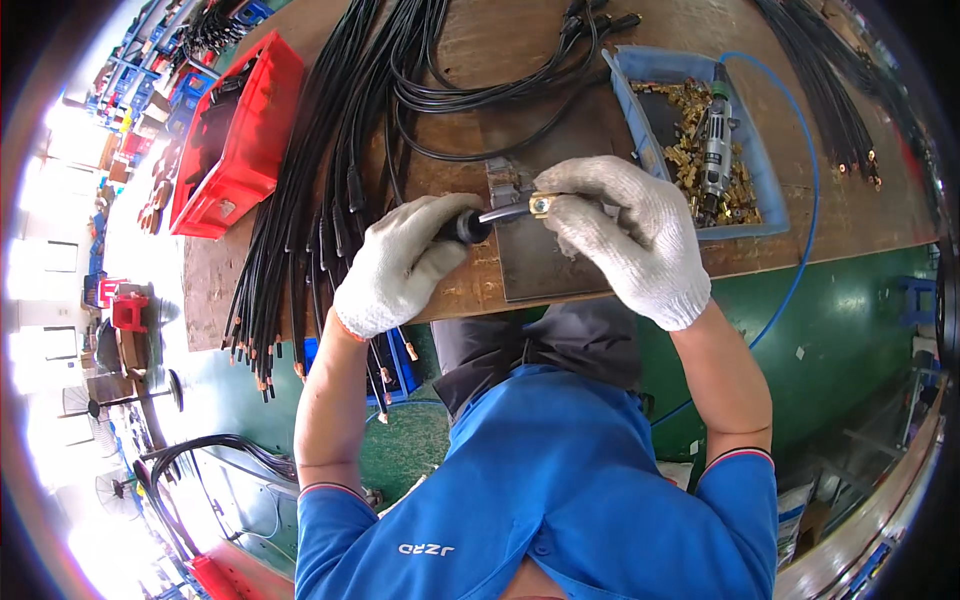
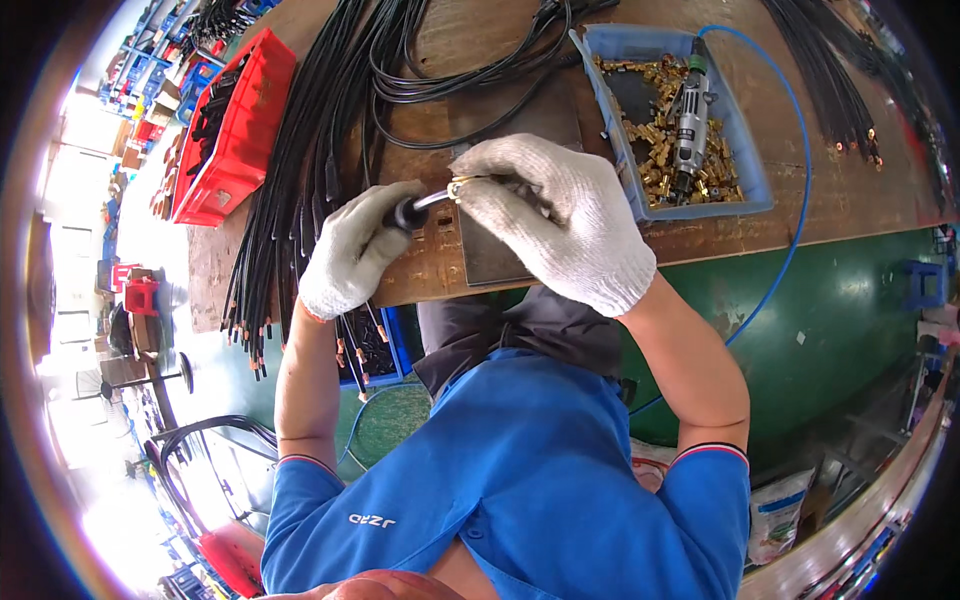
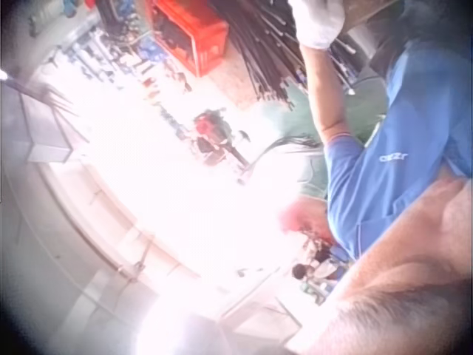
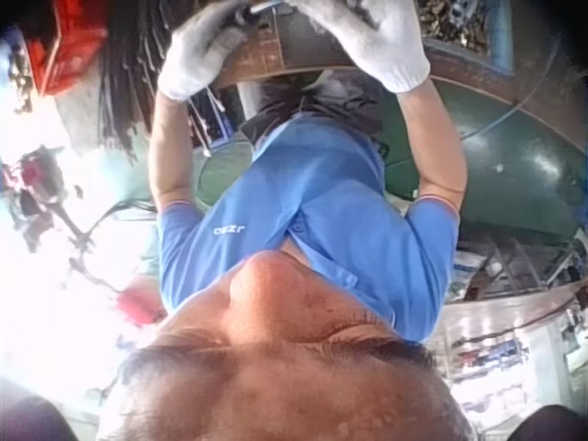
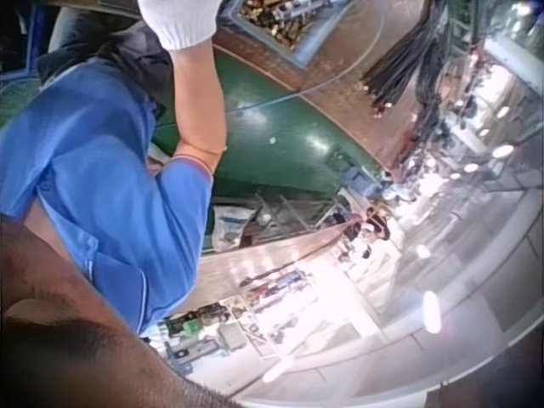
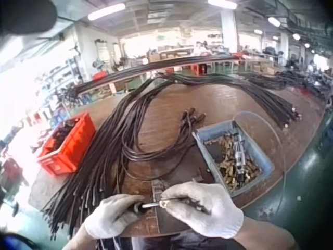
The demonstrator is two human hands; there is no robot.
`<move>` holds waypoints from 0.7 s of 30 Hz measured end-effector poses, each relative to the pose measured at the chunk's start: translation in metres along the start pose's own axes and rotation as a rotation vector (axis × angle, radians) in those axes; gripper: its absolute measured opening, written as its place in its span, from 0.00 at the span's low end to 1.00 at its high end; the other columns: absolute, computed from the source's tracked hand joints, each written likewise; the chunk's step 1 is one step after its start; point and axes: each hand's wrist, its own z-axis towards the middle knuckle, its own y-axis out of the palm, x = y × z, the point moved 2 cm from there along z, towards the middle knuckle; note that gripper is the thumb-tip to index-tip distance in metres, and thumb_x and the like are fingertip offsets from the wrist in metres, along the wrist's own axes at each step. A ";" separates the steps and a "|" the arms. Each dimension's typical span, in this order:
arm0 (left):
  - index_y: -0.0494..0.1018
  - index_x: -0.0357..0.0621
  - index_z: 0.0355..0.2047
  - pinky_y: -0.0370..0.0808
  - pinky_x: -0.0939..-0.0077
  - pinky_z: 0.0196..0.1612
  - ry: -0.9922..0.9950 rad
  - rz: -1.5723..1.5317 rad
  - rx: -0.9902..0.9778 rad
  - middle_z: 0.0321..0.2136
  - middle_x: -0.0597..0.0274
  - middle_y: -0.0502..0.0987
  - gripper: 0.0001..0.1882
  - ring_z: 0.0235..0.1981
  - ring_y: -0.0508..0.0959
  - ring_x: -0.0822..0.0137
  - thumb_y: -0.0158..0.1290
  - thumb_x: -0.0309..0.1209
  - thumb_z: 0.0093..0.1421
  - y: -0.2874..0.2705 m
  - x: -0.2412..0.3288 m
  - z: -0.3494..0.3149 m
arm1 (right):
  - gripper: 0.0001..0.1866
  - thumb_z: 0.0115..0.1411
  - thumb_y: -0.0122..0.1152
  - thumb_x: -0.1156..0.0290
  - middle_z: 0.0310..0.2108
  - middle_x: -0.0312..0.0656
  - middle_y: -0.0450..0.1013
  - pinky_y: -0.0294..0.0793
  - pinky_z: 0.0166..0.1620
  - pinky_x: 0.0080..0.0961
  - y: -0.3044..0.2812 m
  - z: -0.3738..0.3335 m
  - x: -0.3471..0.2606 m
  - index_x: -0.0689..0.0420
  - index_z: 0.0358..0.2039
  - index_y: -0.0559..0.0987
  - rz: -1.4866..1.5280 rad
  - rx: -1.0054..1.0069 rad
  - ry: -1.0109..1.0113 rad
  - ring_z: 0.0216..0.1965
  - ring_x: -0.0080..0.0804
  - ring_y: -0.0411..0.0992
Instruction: The person repeatedly picks up black cables and brass terminals from a workbench. They insert the terminal onto the stripped end of the cable and use a pneumatic crimping tool to secure the connection. The finished cables are placed into a pile on the table.
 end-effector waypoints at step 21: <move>0.78 0.37 0.52 0.79 0.55 0.47 0.133 0.099 0.014 0.36 0.47 0.82 0.24 0.40 0.83 0.41 0.67 0.36 0.59 0.009 0.024 0.009 | 0.08 0.65 0.71 0.75 0.39 0.46 0.86 0.84 0.40 0.30 0.007 0.004 0.007 0.60 0.44 0.84 -0.370 -0.102 -0.394 0.38 0.43 0.86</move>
